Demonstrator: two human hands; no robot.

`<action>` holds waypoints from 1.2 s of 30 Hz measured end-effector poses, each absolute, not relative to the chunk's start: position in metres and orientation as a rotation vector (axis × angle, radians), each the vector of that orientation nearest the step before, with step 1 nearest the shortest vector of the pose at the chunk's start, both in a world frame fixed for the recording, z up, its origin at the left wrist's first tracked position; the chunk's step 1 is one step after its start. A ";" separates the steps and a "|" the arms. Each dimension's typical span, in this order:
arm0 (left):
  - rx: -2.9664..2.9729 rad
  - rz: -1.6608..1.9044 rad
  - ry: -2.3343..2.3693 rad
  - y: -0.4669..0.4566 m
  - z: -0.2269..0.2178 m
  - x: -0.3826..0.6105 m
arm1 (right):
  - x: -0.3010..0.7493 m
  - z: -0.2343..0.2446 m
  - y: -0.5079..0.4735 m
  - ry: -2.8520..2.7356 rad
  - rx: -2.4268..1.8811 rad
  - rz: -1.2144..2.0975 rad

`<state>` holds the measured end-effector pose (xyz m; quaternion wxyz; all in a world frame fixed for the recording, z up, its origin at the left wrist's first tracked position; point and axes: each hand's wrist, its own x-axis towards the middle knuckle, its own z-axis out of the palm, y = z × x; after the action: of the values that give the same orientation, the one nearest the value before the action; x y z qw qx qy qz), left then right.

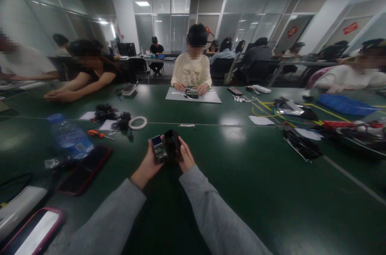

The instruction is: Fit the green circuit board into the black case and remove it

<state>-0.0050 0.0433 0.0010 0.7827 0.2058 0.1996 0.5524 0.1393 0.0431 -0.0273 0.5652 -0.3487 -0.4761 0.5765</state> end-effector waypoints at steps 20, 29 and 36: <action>0.412 1.185 0.461 0.046 -0.004 -0.007 | 0.149 -0.065 0.055 -1.236 -1.068 0.893; 0.479 1.021 0.448 0.043 0.004 -0.004 | 0.144 -0.049 0.045 -1.428 -1.006 0.772; 0.451 1.036 0.509 0.040 0.009 -0.001 | 0.142 -0.053 0.045 -1.452 -1.031 0.777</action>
<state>-0.0009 0.0398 0.0091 0.8142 0.2112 0.2384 0.4855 0.1420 0.0453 -0.0531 0.5639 -0.4382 -0.6172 0.3303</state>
